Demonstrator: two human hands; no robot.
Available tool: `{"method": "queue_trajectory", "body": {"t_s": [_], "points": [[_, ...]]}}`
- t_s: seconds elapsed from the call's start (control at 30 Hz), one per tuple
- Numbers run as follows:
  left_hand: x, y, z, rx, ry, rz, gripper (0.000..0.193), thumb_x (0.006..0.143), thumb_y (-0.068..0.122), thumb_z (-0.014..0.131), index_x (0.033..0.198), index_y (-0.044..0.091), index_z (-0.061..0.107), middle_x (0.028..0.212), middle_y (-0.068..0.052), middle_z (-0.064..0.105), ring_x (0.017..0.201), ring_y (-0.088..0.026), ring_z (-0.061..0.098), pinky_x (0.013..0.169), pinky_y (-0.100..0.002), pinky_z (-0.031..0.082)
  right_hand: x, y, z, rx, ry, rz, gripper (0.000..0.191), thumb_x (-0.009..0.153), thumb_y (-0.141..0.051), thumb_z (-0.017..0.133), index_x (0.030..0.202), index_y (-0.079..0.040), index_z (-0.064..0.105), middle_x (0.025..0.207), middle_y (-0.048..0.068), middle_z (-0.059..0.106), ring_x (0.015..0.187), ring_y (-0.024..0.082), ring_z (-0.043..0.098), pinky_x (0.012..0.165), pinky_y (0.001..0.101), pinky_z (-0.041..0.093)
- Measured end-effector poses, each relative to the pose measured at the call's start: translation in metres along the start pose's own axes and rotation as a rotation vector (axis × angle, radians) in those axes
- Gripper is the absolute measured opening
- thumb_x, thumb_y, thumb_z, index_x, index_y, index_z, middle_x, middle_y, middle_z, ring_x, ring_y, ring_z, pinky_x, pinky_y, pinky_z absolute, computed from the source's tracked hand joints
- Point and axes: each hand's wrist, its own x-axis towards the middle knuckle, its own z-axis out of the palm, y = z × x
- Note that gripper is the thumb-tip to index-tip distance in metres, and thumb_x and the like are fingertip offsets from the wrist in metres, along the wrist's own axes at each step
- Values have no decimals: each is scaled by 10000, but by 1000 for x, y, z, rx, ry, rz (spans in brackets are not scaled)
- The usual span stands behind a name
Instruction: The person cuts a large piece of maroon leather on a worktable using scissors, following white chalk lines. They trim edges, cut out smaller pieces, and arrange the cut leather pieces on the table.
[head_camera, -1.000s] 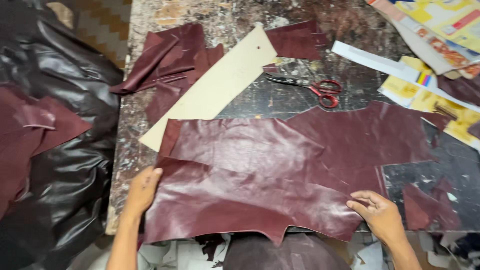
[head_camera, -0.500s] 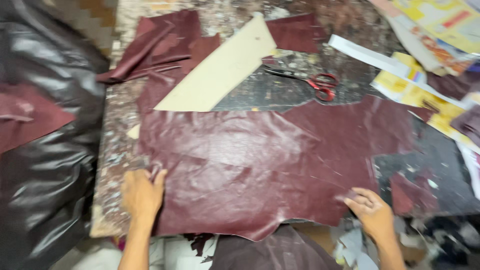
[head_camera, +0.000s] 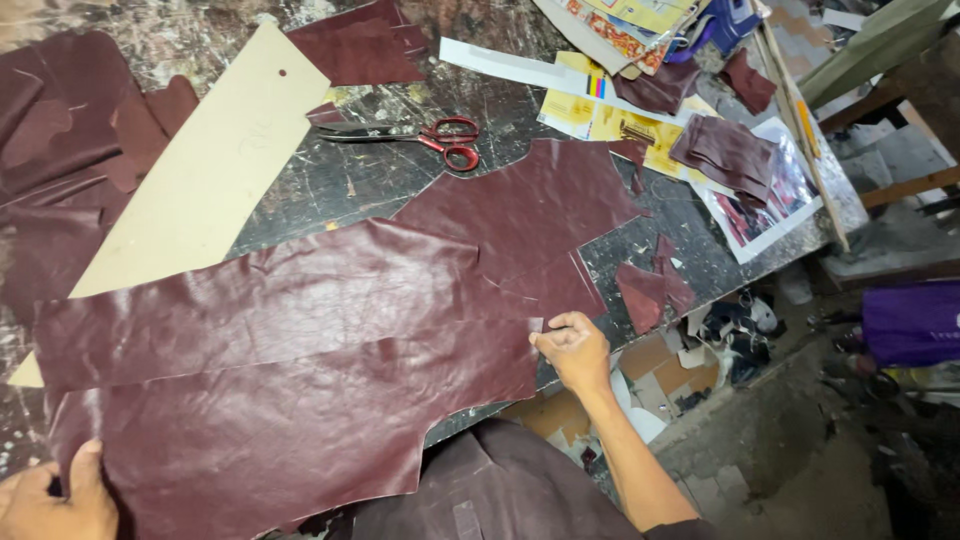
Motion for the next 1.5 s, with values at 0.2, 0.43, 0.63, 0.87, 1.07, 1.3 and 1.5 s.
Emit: {"method": "queue_trajectory", "body": {"t_s": [0.2,0.43,0.63,0.87,1.07,1.3,1.5], "points": [[-7,-6,-12,230,-87,-105,355,921,396,794,965,58,697,1042,-104,568,1023,-240,572,982,-391,492,-2,-9,6,-212,66,-2,352,736,-187,876,975,-16,683,722,59,771,607,90,652,573,259,504],[-15,48,-14,371,15,101,349,974,299,721,1195,39,647,1331,-149,555,1286,-314,547,1102,-416,430,0,-46,8,-470,99,-185,381,768,-316,861,1035,-85,719,840,74,706,714,230,633,686,348,511],[-44,141,32,108,-448,279,655,854,493,612,1436,200,544,1584,-146,383,1455,-435,335,1125,-609,322,49,-99,65,-489,-35,-383,346,801,-371,852,999,-96,787,1066,79,691,1003,258,630,840,416,462],[-60,141,50,45,-436,233,715,820,518,648,1471,269,491,1628,-84,302,1483,-441,244,1148,-655,233,52,-98,81,-95,-225,-500,206,810,-151,811,999,-115,738,955,14,700,838,212,650,804,385,530],[-57,143,47,34,-424,233,709,822,513,644,1472,272,492,1623,-86,303,1481,-441,240,1143,-655,234,44,-77,59,-561,-300,-1454,377,768,-15,708,1069,-235,765,924,-16,622,881,206,582,787,425,364],[-52,147,44,45,-460,216,711,813,500,664,1461,266,492,1615,-86,299,1474,-436,232,1142,-648,219,50,-67,58,-564,-359,-1414,341,789,-37,708,1078,-212,755,976,4,636,900,216,596,795,435,398],[-51,146,39,1,-461,202,712,828,472,678,1469,227,491,1615,-109,297,1469,-445,228,1144,-638,206,64,-77,79,-346,-371,-1087,211,815,-126,747,1024,-155,741,994,31,686,954,247,656,808,375,509]]}}
